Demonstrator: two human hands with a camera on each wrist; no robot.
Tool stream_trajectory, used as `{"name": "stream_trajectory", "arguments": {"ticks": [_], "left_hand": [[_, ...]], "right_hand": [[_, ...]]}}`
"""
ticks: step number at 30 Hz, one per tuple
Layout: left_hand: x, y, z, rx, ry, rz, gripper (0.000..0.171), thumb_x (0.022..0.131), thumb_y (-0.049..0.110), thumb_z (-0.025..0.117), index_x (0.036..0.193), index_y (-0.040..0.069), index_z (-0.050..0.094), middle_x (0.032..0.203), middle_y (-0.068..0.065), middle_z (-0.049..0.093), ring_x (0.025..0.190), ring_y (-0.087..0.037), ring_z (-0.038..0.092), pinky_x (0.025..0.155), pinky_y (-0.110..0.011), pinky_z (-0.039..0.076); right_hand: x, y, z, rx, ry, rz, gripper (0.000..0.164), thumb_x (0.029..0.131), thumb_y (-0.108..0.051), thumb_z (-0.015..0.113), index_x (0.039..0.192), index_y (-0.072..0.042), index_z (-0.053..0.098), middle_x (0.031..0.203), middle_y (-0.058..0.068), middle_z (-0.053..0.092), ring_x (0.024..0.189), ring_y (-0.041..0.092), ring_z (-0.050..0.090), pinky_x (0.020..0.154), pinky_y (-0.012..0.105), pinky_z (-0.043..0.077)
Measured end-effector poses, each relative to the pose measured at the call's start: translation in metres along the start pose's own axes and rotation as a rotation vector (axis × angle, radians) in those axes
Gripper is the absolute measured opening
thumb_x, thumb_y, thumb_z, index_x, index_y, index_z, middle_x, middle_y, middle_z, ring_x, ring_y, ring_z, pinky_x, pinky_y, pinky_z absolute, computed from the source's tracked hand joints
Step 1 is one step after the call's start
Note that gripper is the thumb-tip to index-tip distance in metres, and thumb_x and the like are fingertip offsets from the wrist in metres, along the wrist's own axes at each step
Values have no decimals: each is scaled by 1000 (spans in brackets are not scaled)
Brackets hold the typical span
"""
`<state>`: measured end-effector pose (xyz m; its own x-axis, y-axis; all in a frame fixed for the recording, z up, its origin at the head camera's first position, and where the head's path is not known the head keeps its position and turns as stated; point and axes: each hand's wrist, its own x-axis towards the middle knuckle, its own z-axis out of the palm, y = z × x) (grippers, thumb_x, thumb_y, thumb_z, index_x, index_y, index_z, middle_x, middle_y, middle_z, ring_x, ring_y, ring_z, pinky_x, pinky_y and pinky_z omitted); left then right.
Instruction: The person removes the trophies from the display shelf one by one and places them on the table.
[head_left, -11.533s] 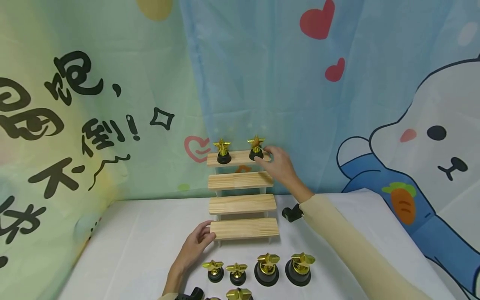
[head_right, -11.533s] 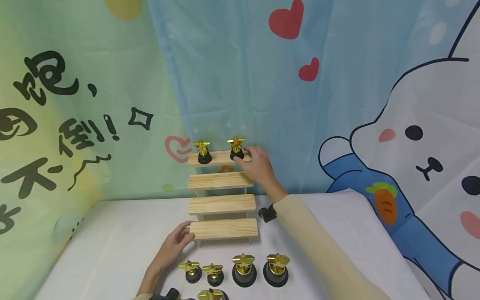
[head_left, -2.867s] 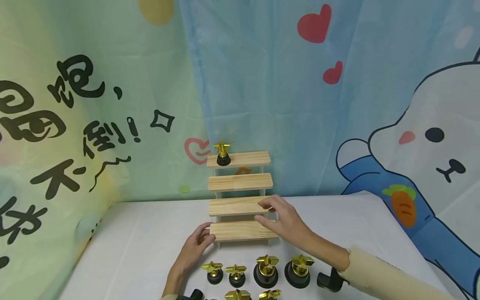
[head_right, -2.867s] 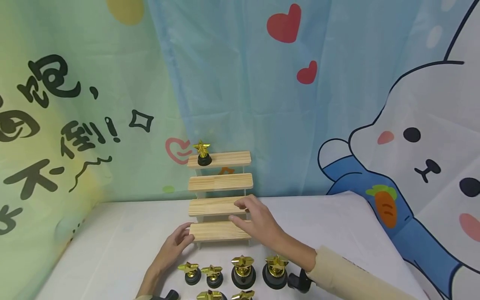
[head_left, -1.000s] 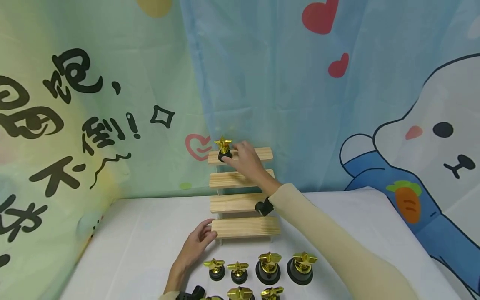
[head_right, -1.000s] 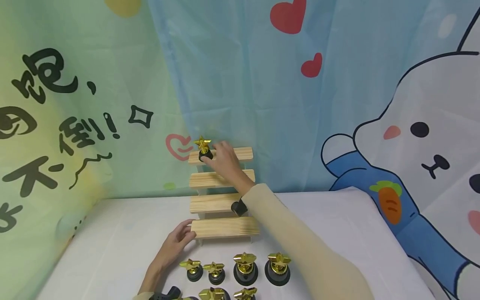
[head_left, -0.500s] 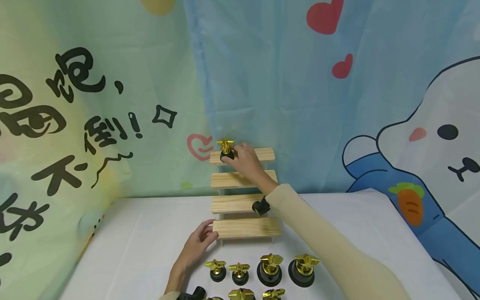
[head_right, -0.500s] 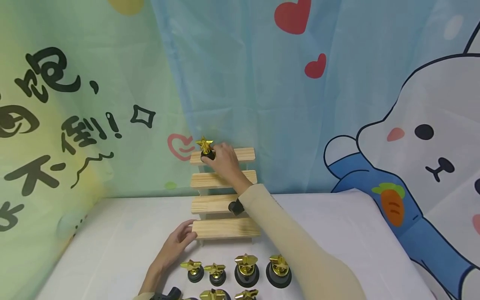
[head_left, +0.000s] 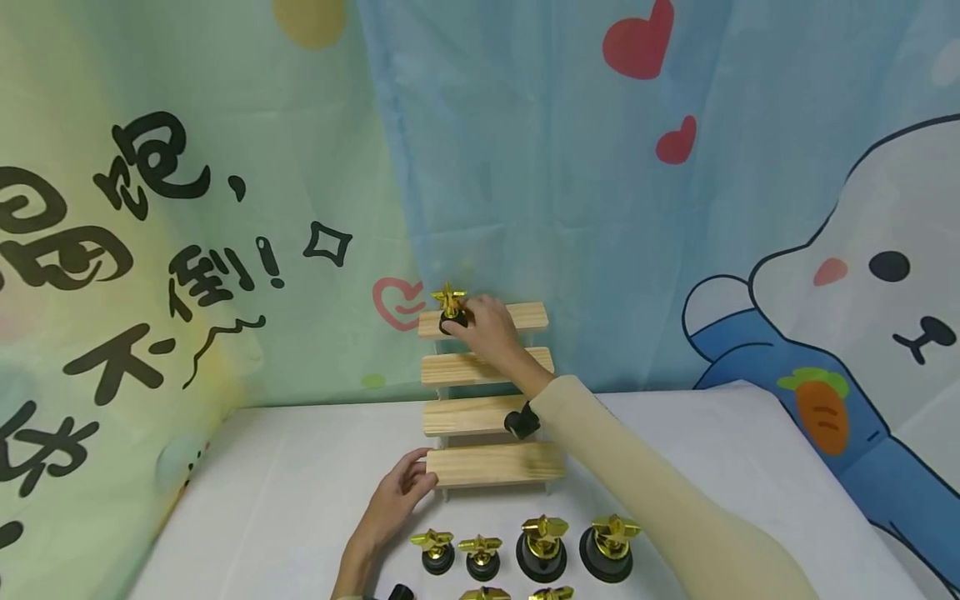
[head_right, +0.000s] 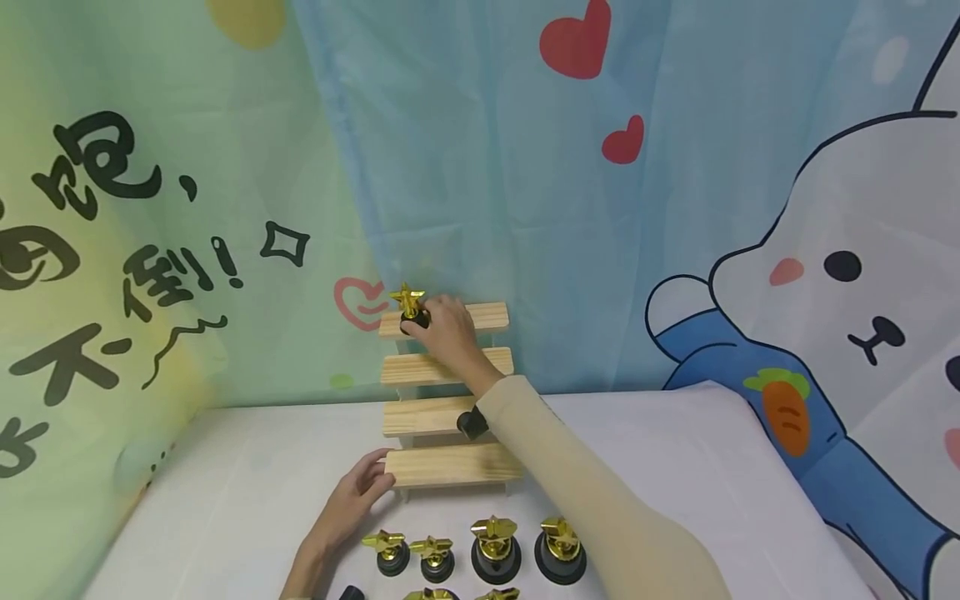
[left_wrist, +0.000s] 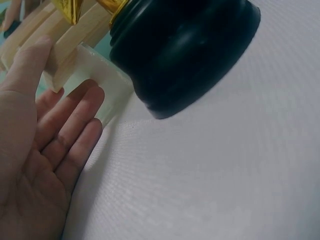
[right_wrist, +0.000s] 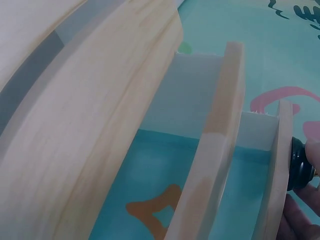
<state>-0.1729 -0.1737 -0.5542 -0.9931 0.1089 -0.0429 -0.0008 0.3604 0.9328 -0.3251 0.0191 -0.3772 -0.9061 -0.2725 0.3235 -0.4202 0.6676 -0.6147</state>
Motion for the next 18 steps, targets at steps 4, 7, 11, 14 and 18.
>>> {"name": "stream_trajectory", "arguments": {"ticks": [4,7,11,14,18], "left_hand": [[1,1,0,2,3,0,58,91,41,64,139,13,48,111,-7,70,100,-14,66,82,-19,51],[2,1,1,8,6,6,58,92,41,64,139,12,48,112,-8,70,100,-12,66,83,-19,52],[3,0,0,12,10,25,57,92,41,64,139,12,48,113,-8,70,100,-11,67,84,-19,52],[3,-1,0,5,5,20,58,91,41,64,139,13,48,113,-8,70,100,-11,67,83,-19,51],[2,0,0,5,2,-6,61,91,43,64,140,11,47,113,-7,70,102,-12,66,84,-18,51]], "right_hand": [[-2,2,-3,7,-2,-9,34,90,-38,69,92,-4,63,103,13,59,96,27,52,82,39,43],[-3,3,-7,21,-7,-40,37,88,-36,71,99,-2,66,107,13,61,99,28,56,84,40,48],[-6,4,-10,79,-14,-69,39,85,-34,74,108,-3,68,108,13,62,97,26,63,84,38,54],[-11,2,-11,160,-35,-57,38,85,-33,74,108,-3,68,109,13,60,96,27,67,83,36,56],[-20,-4,-14,186,-78,-47,38,86,-34,74,109,-4,67,111,12,61,104,27,64,87,37,55]]}}
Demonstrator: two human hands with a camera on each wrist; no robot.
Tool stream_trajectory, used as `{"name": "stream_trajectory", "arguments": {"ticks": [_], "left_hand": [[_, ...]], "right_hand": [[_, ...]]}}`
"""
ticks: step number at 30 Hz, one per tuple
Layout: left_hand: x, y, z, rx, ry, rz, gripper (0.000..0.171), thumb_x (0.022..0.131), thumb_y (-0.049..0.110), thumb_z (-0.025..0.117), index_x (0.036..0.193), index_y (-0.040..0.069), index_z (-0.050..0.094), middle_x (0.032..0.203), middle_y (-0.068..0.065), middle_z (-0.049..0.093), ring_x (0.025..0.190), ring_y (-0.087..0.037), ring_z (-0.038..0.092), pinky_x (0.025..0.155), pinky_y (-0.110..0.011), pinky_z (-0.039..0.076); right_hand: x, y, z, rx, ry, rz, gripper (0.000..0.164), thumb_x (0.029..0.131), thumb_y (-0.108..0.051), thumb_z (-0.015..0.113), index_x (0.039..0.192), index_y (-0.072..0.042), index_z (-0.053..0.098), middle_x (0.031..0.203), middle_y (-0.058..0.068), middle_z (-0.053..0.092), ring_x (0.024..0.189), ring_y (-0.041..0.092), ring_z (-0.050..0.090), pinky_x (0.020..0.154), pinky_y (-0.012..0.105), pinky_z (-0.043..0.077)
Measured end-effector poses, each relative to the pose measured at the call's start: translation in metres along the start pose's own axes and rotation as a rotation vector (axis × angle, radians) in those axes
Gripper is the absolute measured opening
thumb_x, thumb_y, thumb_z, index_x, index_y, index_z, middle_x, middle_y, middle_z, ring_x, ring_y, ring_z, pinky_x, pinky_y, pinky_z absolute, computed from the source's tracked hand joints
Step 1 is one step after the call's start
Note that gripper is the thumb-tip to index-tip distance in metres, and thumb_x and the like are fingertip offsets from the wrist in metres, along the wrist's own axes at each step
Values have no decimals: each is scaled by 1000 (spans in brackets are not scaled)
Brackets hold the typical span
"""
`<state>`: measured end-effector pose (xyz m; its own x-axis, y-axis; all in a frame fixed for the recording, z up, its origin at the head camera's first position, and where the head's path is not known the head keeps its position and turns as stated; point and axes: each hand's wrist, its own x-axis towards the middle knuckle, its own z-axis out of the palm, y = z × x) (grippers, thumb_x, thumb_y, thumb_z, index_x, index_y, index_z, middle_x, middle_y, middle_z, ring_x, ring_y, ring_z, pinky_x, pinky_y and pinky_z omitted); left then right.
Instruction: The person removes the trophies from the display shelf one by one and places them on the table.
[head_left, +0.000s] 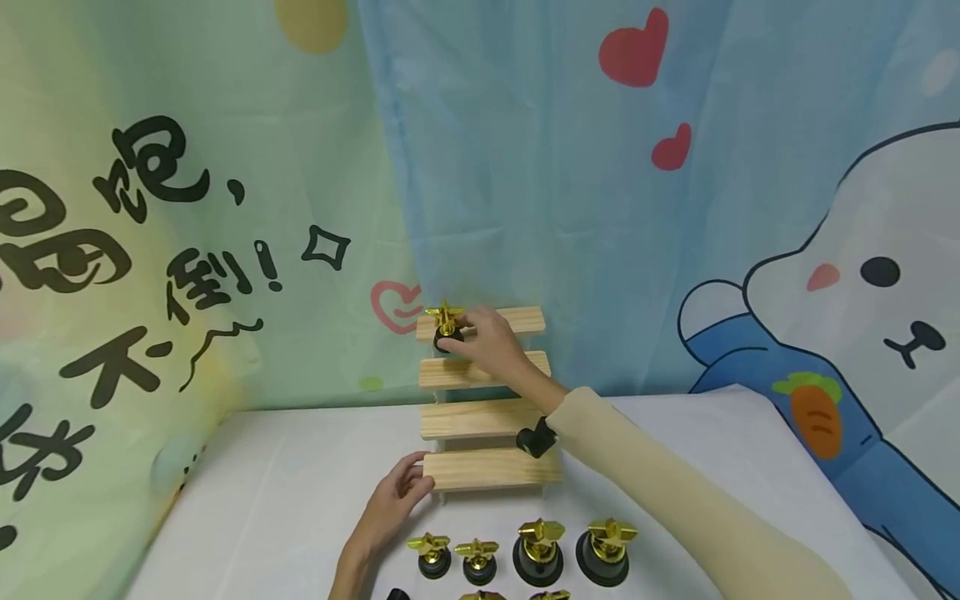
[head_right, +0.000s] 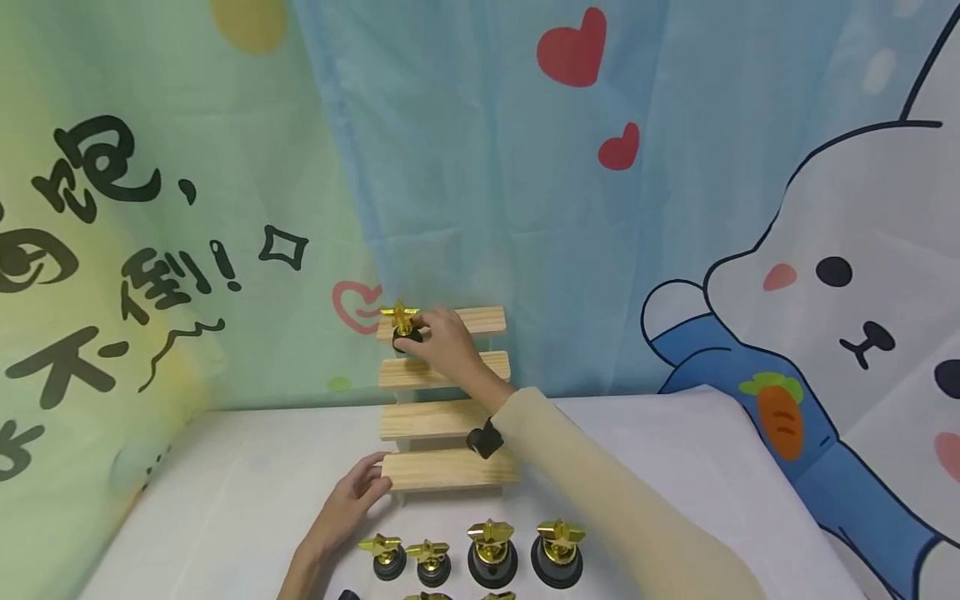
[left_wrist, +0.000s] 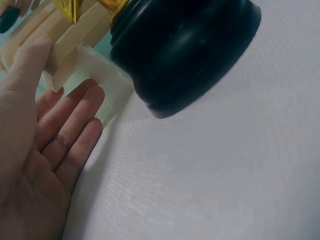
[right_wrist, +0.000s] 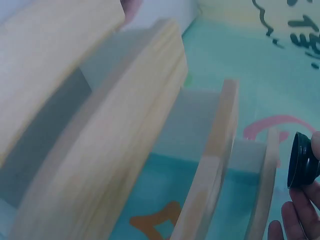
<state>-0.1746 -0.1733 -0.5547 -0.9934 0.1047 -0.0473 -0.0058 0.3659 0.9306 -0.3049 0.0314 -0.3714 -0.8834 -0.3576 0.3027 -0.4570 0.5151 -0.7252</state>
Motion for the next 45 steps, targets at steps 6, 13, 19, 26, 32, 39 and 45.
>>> {"name": "stream_trajectory", "arguments": {"ticks": [6,13,19,26,32,39,45], "left_hand": [[-2,1,-1,-4,3,2,61,91,43,64,140,10,47,114,-8,70,102,-12,66,86,-20,52],[-1,2,-1,-21,12,0,58,91,40,65,139,13,48,113,-7,70,101,-8,65,86,-18,52],[-1,3,0,-35,12,-7,56,91,37,66,138,12,49,114,-8,70,103,-13,65,85,-18,51],[2,3,1,1,15,-1,58,91,43,64,139,14,48,114,-7,70,103,-12,65,88,-22,52],[1,1,0,0,26,0,56,91,41,65,138,15,49,113,-6,70,104,-14,66,87,-19,51],[0,2,0,-14,19,-10,56,92,39,64,139,13,48,114,-8,70,105,-17,65,89,-23,51],[-1,2,0,23,14,-38,59,92,45,63,140,15,47,114,-5,70,104,-16,65,90,-29,50]], "right_hand": [[-15,-9,-3,-48,-25,-10,37,84,-36,75,107,-8,69,114,8,65,105,26,60,87,41,50],[-28,-13,-5,-21,-50,-40,38,83,-37,76,106,-7,69,111,9,65,95,23,60,76,34,49],[-43,-16,-8,-53,-80,-59,41,83,-37,76,110,-7,68,116,11,66,111,31,61,91,44,50],[-67,-27,-13,-14,-95,-76,38,81,-33,78,106,-6,67,112,11,65,108,30,61,92,45,50],[-90,-41,-10,13,-116,-107,27,81,-35,77,93,-13,66,104,4,66,105,25,63,91,45,51],[-114,-54,-8,51,-165,-117,24,81,-34,77,89,-17,64,102,1,65,102,21,62,88,38,50],[-127,-59,-9,86,-210,-118,24,82,-34,77,95,-17,66,102,-2,65,102,19,63,91,35,51]]}}
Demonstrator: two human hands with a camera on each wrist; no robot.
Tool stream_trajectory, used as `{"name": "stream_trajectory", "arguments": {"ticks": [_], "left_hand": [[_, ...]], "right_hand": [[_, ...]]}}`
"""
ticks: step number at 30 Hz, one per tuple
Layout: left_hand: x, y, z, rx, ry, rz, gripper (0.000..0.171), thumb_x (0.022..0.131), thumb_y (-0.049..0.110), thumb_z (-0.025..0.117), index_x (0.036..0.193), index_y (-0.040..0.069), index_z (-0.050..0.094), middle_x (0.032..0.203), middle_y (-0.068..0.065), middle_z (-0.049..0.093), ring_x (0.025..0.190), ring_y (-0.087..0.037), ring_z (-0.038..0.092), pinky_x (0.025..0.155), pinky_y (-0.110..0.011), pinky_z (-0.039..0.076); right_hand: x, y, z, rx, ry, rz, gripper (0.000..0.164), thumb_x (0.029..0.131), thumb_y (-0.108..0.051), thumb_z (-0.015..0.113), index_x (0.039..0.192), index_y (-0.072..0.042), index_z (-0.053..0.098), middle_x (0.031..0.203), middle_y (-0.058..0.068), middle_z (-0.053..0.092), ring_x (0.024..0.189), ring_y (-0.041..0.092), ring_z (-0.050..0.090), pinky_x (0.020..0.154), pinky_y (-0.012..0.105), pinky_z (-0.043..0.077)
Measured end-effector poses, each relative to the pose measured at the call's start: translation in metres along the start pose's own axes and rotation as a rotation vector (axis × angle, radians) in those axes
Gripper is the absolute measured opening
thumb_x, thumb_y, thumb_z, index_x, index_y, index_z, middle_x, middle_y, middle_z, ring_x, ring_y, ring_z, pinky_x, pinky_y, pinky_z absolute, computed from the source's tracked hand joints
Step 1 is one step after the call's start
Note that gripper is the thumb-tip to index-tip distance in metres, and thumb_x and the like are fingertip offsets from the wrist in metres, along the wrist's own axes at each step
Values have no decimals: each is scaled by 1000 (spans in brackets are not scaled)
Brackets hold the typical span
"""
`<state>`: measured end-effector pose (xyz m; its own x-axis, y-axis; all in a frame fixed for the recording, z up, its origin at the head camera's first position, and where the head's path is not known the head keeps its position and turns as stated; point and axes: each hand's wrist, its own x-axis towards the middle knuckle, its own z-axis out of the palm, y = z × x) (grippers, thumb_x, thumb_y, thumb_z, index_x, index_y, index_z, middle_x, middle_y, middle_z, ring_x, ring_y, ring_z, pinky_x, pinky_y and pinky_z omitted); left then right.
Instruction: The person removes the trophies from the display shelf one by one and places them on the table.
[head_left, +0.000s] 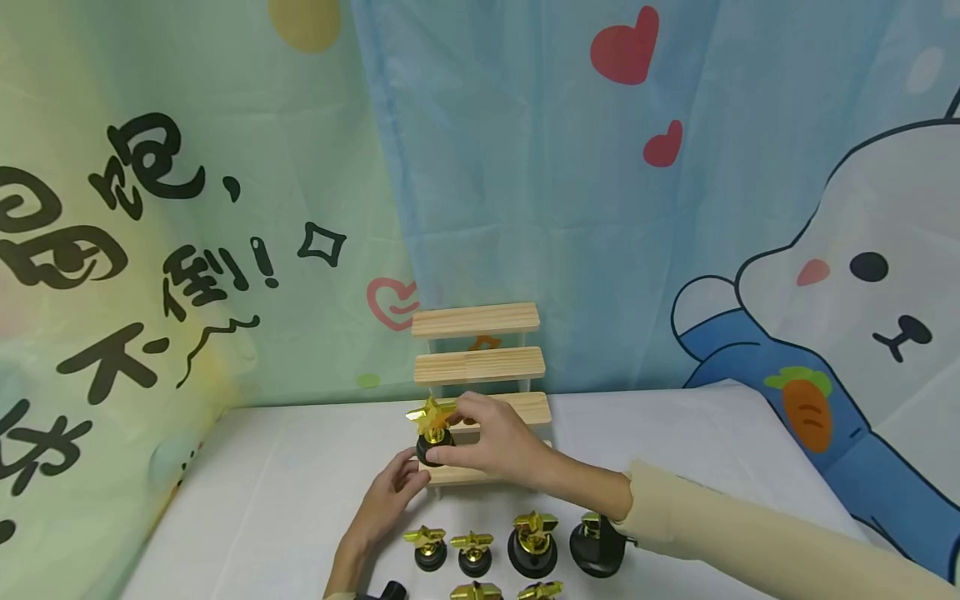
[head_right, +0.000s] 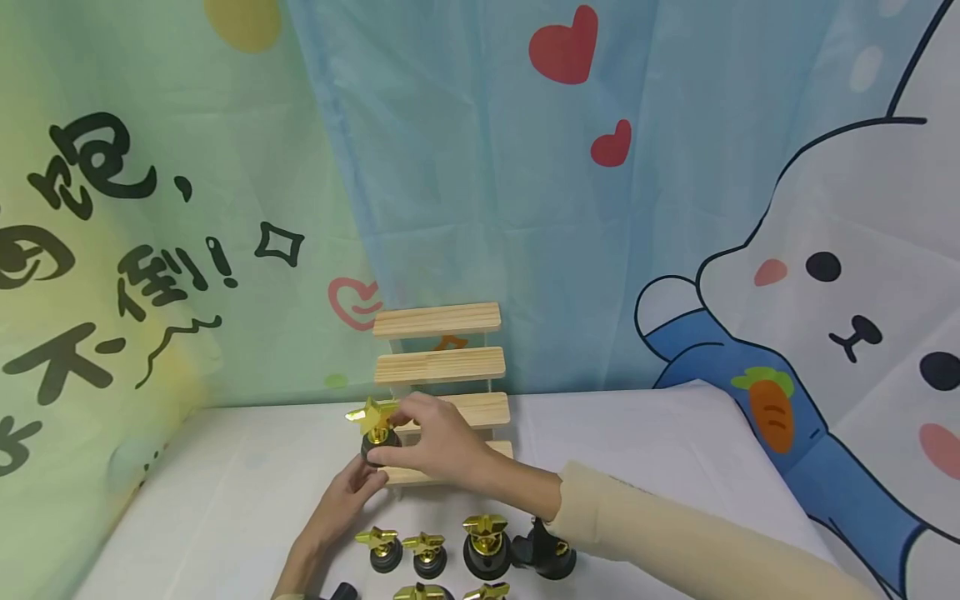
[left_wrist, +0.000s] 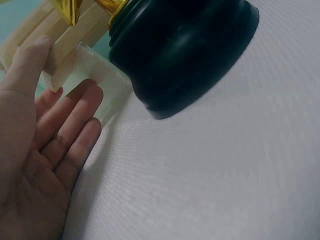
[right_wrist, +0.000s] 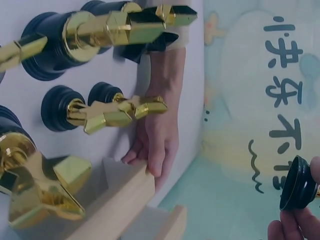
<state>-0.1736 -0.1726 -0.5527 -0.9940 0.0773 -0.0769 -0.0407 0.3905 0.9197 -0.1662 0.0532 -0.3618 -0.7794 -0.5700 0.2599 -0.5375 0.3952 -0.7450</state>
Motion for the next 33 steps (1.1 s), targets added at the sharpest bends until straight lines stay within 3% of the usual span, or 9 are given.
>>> {"name": "stream_trajectory", "arguments": {"ticks": [3,10,21,33], "left_hand": [[-1,0,0,-8,-2,17,59,91,45,64,139,15,48,113,-6,70,103,-16,65,88,-25,50],[0,-3,0,-26,9,16,54,93,28,64,141,10,46,116,-8,69,102,-14,65,85,-20,51],[0,0,0,-16,-3,43,58,91,44,64,139,14,48,113,-7,70,103,-13,66,87,-23,51],[-1,2,0,-51,13,47,56,91,37,66,137,11,50,111,-8,71,99,-12,66,84,-20,51]], "right_hand": [[-4,-2,1,20,-6,-5,25,82,-34,77,97,-17,67,103,-2,65,101,18,63,90,33,53],[-10,-3,4,60,-27,13,27,83,-36,76,101,-18,67,105,-3,64,101,15,63,90,28,53],[-25,2,-2,47,-40,52,30,83,-39,76,103,-20,66,104,-6,64,100,16,63,91,32,52],[-61,10,-16,46,-49,99,29,85,-46,71,103,-23,65,104,-8,61,99,9,59,87,28,52]]}}
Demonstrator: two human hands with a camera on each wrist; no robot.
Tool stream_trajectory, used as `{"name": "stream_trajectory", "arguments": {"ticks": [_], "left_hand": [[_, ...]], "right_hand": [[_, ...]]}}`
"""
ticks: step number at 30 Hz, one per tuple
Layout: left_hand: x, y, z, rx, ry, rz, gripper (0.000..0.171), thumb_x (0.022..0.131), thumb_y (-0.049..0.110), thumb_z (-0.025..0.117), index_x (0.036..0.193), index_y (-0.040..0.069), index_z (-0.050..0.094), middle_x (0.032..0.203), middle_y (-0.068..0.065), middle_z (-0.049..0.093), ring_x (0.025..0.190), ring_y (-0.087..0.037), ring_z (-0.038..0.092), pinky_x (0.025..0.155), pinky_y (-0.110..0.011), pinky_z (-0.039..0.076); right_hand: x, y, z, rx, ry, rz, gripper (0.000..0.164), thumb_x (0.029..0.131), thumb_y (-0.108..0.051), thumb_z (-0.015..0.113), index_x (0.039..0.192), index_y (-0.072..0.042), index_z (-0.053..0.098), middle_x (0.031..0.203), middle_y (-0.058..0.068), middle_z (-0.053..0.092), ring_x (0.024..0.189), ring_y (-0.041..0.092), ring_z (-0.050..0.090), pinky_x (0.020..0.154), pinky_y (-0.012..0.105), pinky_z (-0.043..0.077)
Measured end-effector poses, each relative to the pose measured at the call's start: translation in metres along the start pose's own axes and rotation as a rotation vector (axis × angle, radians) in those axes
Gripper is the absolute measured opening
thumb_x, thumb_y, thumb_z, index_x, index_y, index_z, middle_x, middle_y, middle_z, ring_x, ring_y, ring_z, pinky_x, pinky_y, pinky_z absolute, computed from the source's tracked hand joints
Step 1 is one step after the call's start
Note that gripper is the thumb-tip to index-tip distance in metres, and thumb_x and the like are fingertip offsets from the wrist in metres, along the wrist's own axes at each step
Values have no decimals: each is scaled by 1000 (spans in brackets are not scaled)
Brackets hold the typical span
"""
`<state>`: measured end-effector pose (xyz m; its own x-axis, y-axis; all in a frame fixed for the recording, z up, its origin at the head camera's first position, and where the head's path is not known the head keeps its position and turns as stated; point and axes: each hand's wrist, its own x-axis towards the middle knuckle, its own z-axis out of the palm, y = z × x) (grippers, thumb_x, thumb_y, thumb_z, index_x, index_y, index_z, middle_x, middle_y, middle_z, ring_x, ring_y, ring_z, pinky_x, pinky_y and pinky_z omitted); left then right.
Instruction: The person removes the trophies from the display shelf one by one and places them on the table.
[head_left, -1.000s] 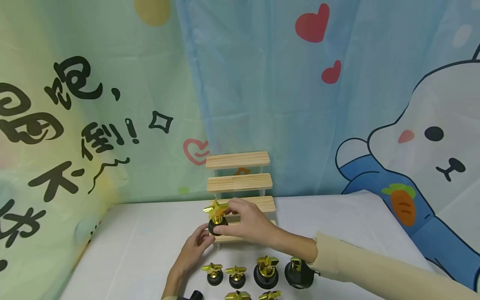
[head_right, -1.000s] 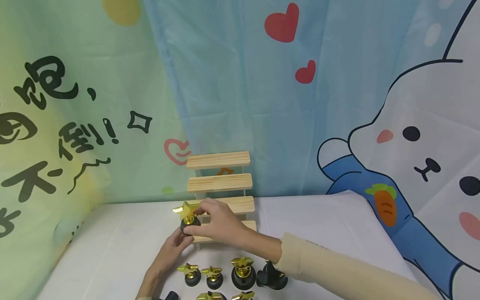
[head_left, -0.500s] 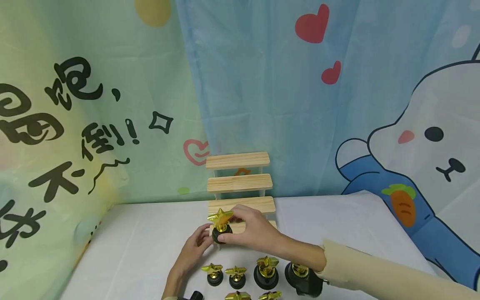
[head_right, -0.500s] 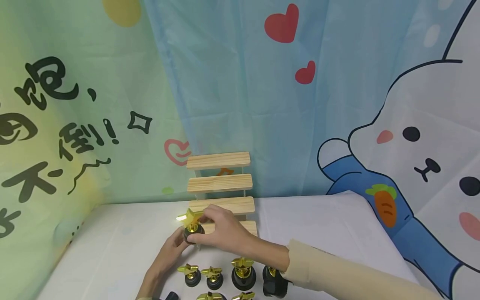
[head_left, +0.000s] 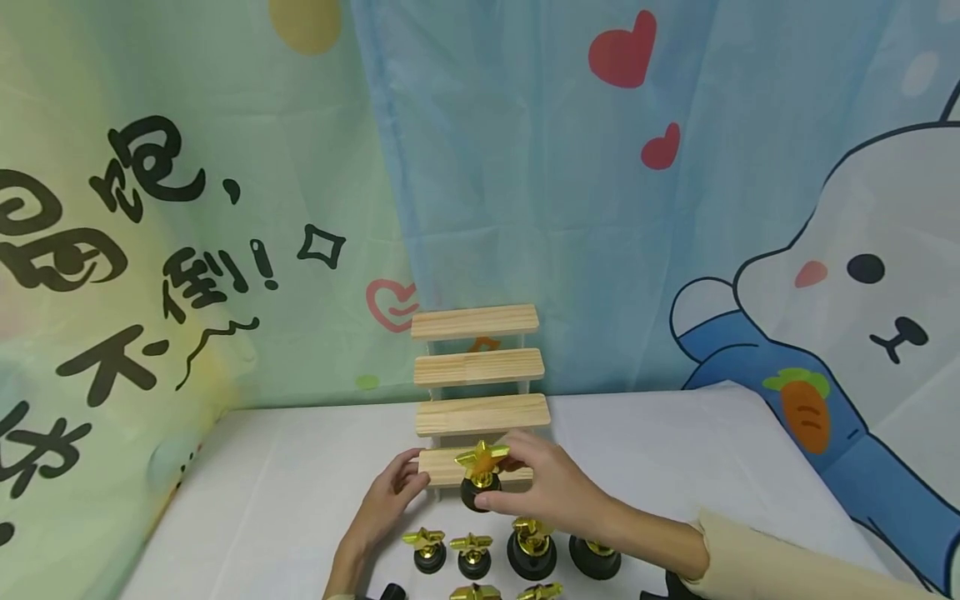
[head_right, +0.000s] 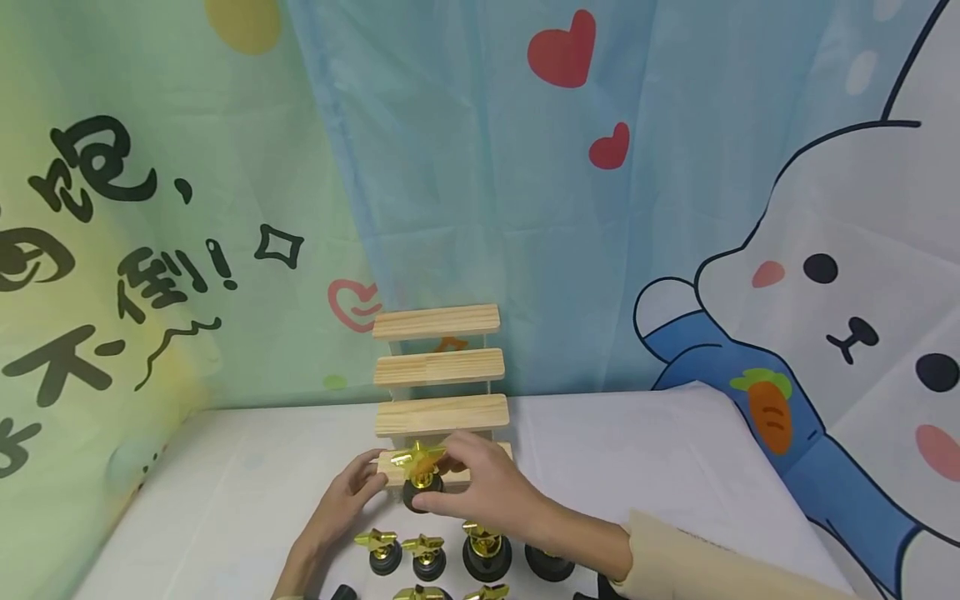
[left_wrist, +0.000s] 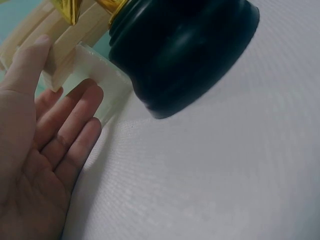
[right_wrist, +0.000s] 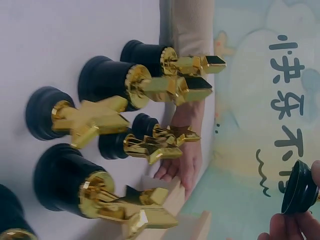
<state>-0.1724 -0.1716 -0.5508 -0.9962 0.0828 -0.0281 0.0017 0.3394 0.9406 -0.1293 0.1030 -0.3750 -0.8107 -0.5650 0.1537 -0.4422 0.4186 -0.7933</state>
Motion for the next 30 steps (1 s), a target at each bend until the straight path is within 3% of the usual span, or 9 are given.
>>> {"name": "stream_trajectory", "arguments": {"ticks": [10,15,22,30], "left_hand": [[1,0,3,14,12,-24,53,93,33,64,138,9,49,112,-9,70,101,-15,66,83,-19,51],[1,1,5,21,16,-19,53,94,27,63,139,4,47,113,-13,69,102,-19,66,83,-19,51],[2,-1,1,7,16,-12,55,91,38,66,137,13,50,111,-6,71,100,-12,66,84,-19,51],[1,-2,2,28,11,-19,57,91,42,65,138,13,50,111,-6,70,101,-13,66,86,-22,52]], "right_hand": [[-36,15,-11,12,35,97,34,82,-48,73,107,-26,64,111,-7,62,99,3,59,85,24,53],[-56,23,-16,43,62,94,30,84,-43,73,106,-24,65,107,-5,62,97,0,60,83,23,54],[-79,33,-21,60,86,173,30,84,-40,73,105,-20,65,107,0,62,95,-2,59,80,27,56],[-107,59,-18,17,101,143,29,86,-32,73,108,-16,63,103,0,62,90,-7,56,73,23,55]]}}
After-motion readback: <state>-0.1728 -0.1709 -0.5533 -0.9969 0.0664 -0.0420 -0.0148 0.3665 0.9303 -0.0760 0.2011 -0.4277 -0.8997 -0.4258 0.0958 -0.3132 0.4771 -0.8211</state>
